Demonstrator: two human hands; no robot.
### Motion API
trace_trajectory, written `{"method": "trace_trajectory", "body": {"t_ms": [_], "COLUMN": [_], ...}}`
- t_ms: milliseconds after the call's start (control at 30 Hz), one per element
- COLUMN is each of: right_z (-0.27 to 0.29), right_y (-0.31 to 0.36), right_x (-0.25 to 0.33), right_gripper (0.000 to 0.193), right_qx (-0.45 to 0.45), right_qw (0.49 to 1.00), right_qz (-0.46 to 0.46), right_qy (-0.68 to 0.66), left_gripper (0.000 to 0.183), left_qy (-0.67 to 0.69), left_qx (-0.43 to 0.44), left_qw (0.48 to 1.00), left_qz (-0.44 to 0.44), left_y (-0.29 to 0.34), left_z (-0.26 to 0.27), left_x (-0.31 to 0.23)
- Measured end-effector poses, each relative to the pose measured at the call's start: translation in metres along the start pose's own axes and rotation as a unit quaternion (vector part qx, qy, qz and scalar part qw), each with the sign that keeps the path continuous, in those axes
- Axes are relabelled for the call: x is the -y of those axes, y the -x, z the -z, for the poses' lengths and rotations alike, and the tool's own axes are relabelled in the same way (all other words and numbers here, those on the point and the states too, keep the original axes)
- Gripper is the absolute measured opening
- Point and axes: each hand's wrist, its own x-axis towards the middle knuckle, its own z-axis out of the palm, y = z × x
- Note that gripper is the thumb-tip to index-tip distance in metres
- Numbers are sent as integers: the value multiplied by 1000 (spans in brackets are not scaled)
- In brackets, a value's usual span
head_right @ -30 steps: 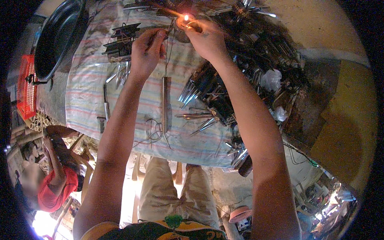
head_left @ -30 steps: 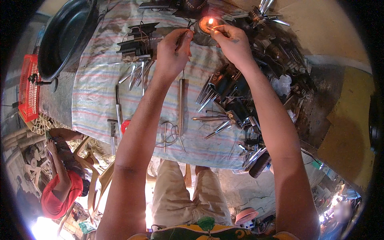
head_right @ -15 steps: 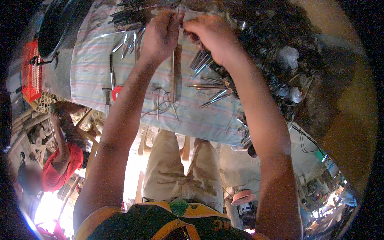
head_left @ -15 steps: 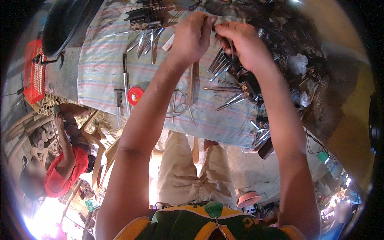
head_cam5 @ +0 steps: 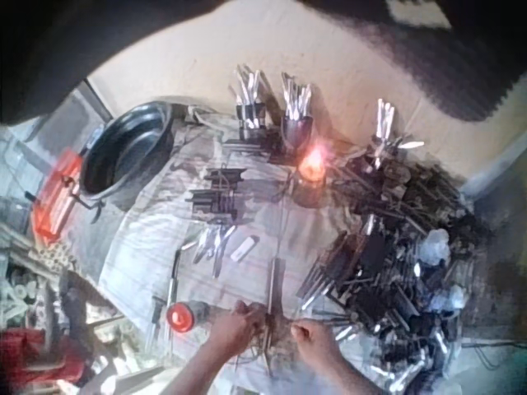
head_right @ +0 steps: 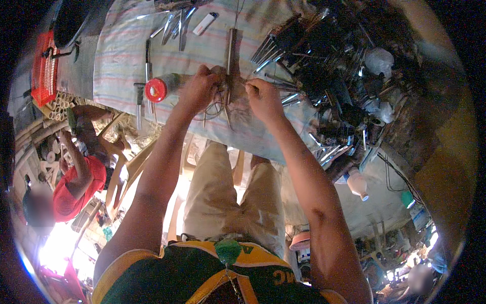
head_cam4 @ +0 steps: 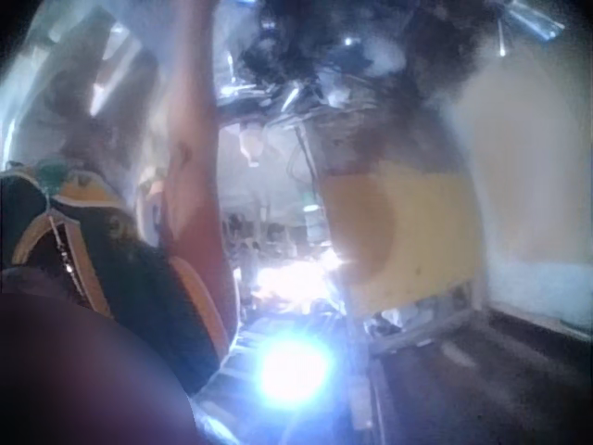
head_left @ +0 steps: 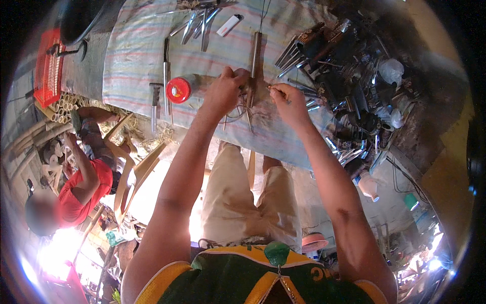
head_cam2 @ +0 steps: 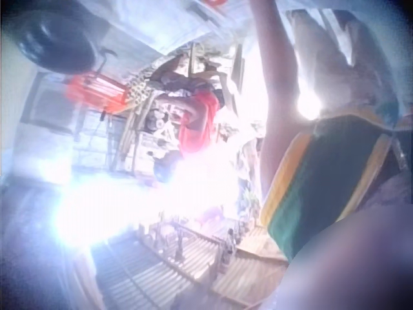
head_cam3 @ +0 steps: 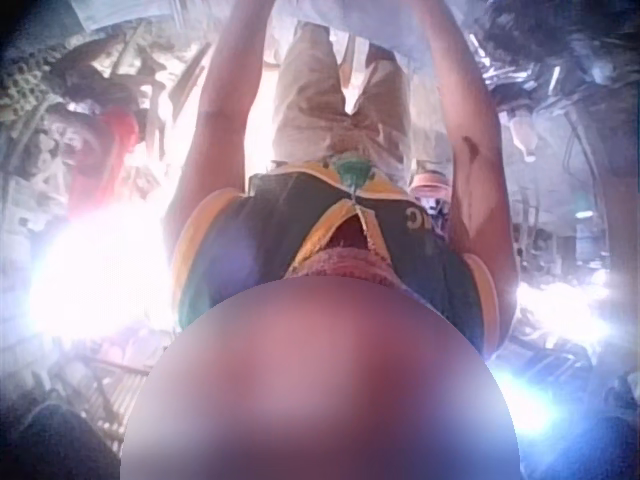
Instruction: The person sits at a cluttered workbench and manipulates small wires and components. They heat a wire tip over a candle flame and then wrap the connection with black electrical tape. The person handles multiple small parts and tools throughout the clip.
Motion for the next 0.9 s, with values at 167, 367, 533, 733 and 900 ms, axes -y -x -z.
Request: {"method": "trace_trajectory", "body": {"t_ms": [167,367,533,733,900], "right_z": [-7,13,5,-3,11], "right_y": [-6,4,-1,-9,-20], "right_x": [-4,26,57,90,115], "right_gripper": [22,23,25,18,16], "right_qx": [-26,-49,32,29,-99], "right_qw": [998,998,993,991,983], "right_qz": [15,-11,68,90,103], "right_qy": [-47,25,-92,-89,-113], "left_gripper": [40,27,11,26,48], "left_qy": [0,-59,-61,86,671], "left_qx": [-7,-18,6,-129,8], "left_qw": [999,997,997,984,739], "left_qz": [-41,-53,-41,-91,54], "left_y": [1,3,9,6,1], "left_z": [0,9,49,90,72], "left_x": [7,9,-16,-46,-66]}}
